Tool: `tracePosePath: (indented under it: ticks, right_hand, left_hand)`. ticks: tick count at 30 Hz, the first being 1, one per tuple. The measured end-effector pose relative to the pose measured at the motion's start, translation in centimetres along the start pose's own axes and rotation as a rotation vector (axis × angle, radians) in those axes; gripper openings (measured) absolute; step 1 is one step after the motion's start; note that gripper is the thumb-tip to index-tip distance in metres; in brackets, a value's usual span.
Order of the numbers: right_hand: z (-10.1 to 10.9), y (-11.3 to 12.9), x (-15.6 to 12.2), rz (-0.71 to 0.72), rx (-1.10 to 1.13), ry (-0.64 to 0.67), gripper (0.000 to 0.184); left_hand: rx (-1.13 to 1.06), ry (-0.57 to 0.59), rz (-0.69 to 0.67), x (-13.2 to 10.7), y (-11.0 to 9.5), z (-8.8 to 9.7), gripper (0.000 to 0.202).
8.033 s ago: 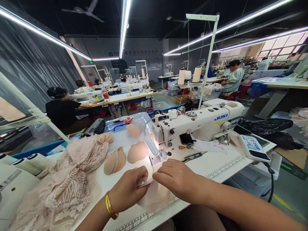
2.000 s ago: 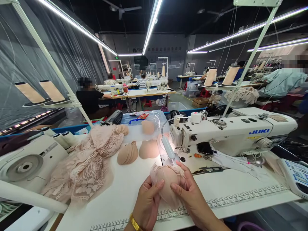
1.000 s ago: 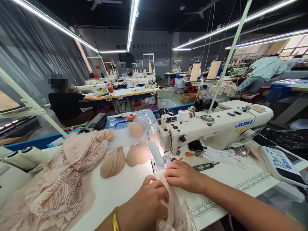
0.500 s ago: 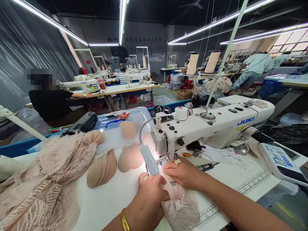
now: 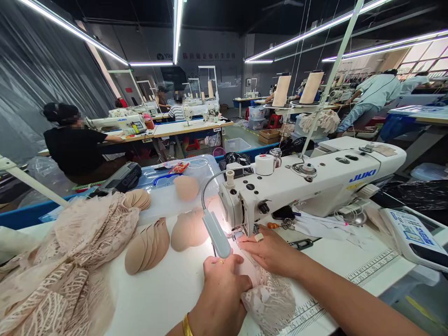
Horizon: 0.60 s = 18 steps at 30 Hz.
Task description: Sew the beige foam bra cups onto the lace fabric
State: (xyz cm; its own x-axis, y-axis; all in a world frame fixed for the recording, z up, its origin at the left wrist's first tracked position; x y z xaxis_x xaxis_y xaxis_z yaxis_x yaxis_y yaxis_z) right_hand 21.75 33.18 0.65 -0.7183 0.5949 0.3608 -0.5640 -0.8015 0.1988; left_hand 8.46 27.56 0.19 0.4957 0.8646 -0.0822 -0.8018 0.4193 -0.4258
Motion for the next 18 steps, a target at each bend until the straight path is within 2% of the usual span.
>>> tracePosePath:
  ticks: [7, 18]
  right_hand:
    - [0.0, 0.1, -0.1, 0.004, -0.007, -0.009, 0.028]
    - [-0.8, -0.6, -0.5, -0.026, -0.104, -0.064, 0.023]
  left_hand:
    - [0.004, -0.058, -0.105, 0.0, 0.9, -0.1, 0.018]
    - [0.021, -0.073, -0.194, 0.5, 1.0, 3.3, 0.019]
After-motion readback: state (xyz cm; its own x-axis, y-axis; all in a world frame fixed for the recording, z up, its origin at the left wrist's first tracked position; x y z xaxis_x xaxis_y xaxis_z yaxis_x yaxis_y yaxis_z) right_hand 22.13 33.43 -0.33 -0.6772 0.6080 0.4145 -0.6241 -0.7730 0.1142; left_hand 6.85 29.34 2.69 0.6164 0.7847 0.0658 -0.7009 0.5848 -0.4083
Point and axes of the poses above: each hand's wrist, its own x-axis towards the middle knuckle, its own z-axis out of the back of the hand, y = z × x, the point moved 6 cm from there along x, towards the middle knuckle
